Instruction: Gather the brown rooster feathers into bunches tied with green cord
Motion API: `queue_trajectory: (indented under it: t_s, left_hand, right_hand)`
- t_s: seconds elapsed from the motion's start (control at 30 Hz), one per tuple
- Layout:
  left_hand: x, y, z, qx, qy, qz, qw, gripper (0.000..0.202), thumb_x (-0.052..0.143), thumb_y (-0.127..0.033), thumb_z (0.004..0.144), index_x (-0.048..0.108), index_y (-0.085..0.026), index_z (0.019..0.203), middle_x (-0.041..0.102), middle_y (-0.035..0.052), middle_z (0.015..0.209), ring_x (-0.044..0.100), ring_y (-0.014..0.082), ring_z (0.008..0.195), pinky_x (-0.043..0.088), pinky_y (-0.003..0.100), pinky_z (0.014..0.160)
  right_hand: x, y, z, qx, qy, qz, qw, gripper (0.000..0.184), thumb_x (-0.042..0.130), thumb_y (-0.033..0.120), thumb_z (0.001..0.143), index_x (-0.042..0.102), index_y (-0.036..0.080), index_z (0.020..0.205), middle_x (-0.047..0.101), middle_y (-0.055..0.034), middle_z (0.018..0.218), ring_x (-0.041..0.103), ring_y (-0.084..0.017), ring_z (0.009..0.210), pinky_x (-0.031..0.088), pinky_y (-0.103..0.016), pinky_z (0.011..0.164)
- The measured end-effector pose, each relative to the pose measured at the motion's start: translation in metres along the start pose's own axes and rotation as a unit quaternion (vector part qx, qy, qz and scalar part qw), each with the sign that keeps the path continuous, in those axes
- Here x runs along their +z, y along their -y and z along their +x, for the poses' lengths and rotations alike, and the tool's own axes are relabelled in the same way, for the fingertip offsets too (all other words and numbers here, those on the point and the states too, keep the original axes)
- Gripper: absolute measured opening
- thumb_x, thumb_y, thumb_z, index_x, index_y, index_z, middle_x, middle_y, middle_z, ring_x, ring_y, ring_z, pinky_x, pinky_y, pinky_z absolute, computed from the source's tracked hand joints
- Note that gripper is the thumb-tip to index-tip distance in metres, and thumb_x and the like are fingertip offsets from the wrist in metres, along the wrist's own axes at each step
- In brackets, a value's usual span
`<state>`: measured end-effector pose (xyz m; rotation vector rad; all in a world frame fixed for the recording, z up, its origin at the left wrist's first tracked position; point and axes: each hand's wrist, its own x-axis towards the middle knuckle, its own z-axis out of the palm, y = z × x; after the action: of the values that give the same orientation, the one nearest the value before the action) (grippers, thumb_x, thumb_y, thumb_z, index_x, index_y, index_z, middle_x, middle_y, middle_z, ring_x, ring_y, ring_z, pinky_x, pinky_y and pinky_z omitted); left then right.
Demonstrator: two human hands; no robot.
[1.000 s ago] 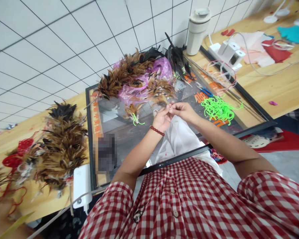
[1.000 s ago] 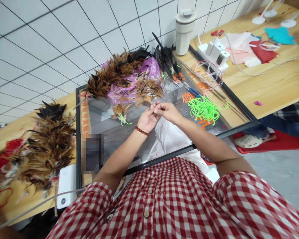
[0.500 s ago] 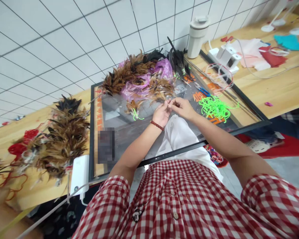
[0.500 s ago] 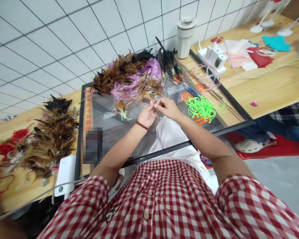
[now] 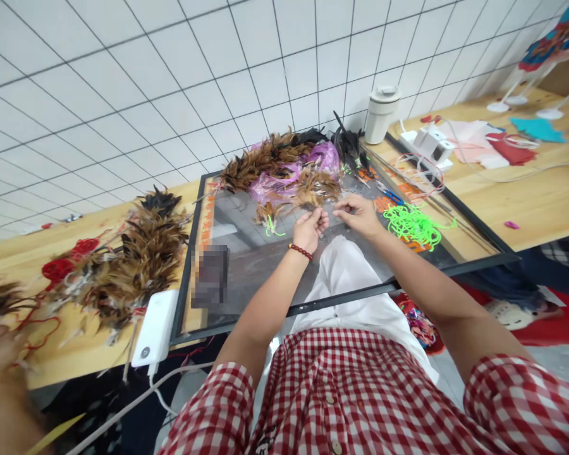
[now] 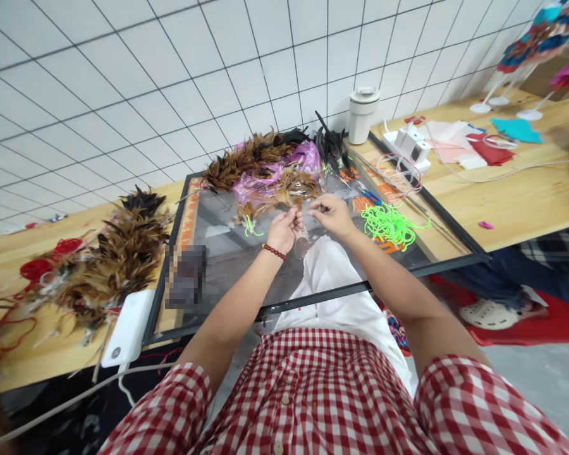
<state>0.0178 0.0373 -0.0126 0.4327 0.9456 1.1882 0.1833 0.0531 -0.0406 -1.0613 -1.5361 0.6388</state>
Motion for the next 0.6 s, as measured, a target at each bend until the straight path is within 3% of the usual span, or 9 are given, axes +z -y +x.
queue_trajectory:
  t_s: [0.07, 0.17, 0.27, 0.37, 0.5, 0.6]
  left_hand:
    - [-0.002, 0.0, 0.001, 0.02, 0.017, -0.026, 0.999, 0.023, 0.06, -0.008, 0.096, 0.069, -0.012, 0.076, 0.076, 0.0007, 0.073, 0.071, 0.0067, 0.068, 0.057, 0.024, 0.09]
    - [-0.004, 0.001, 0.004, 0.027, 0.039, -0.05, 0.998, 0.025, 0.059, -0.006, 0.096, 0.071, -0.012, 0.075, 0.079, 0.0016, 0.084, 0.074, 0.0077, 0.08, 0.055, 0.028, 0.1]
    - [-0.004, 0.004, 0.006, 0.023, 0.05, -0.036, 0.998, 0.027, 0.06, -0.004, 0.094, 0.07, -0.011, 0.071, 0.078, 0.0026, 0.082, 0.073, 0.0081, 0.081, 0.052, 0.031, 0.106]
    - [-0.004, 0.008, 0.007, 0.031, 0.054, -0.022, 0.998, 0.027, 0.063, 0.0, 0.09, 0.068, -0.01, 0.065, 0.076, 0.0037, 0.075, 0.076, 0.0128, 0.098, 0.05, 0.033, 0.111]
    - [-0.003, 0.009, 0.006, 0.032, 0.053, -0.022, 0.998, 0.024, 0.067, 0.0, 0.088, 0.068, -0.01, 0.066, 0.077, 0.0053, 0.079, 0.074, 0.0174, 0.113, 0.049, 0.037, 0.113]
    - [-0.003, 0.009, 0.005, 0.042, 0.035, -0.045, 0.997, 0.024, 0.068, -0.002, 0.087, 0.067, -0.011, 0.065, 0.077, 0.0044, 0.081, 0.072, 0.0172, 0.116, 0.048, 0.037, 0.113]
  right_hand:
    - [0.001, 0.001, -0.001, -0.021, -0.009, -0.003, 1.0, 0.025, 0.083, 0.046, 0.071, 0.077, 0.022, 0.077, 0.071, -0.0041, 0.076, 0.056, -0.017, 0.069, 0.046, -0.033, 0.07]
    - [0.006, 0.002, -0.004, 0.004, 0.037, 0.015, 0.999, 0.028, 0.082, 0.048, 0.073, 0.08, 0.021, 0.083, 0.071, -0.0038, 0.078, 0.056, -0.015, 0.068, 0.046, -0.032, 0.069]
    - [0.014, 0.001, -0.006, 0.049, 0.08, 0.074, 0.993, 0.035, 0.081, 0.053, 0.074, 0.08, 0.021, 0.084, 0.074, -0.0039, 0.084, 0.061, -0.016, 0.075, 0.049, -0.032, 0.077]
    - [0.021, -0.004, -0.006, 0.096, 0.1, 0.122, 0.983, 0.037, 0.08, 0.056, 0.075, 0.074, 0.019, 0.076, 0.071, -0.0021, 0.08, 0.061, -0.015, 0.077, 0.049, -0.031, 0.081]
    - [0.021, -0.011, -0.002, 0.117, 0.062, 0.084, 0.988, 0.036, 0.075, 0.052, 0.081, 0.063, 0.019, 0.071, 0.057, 0.0025, 0.068, 0.049, -0.012, 0.068, 0.041, -0.028, 0.072]
    - [0.017, -0.01, 0.0, 0.101, 0.053, 0.063, 0.991, 0.04, 0.076, 0.058, 0.079, 0.064, 0.02, 0.074, 0.053, 0.0036, 0.066, 0.043, -0.012, 0.066, 0.037, -0.028, 0.069]
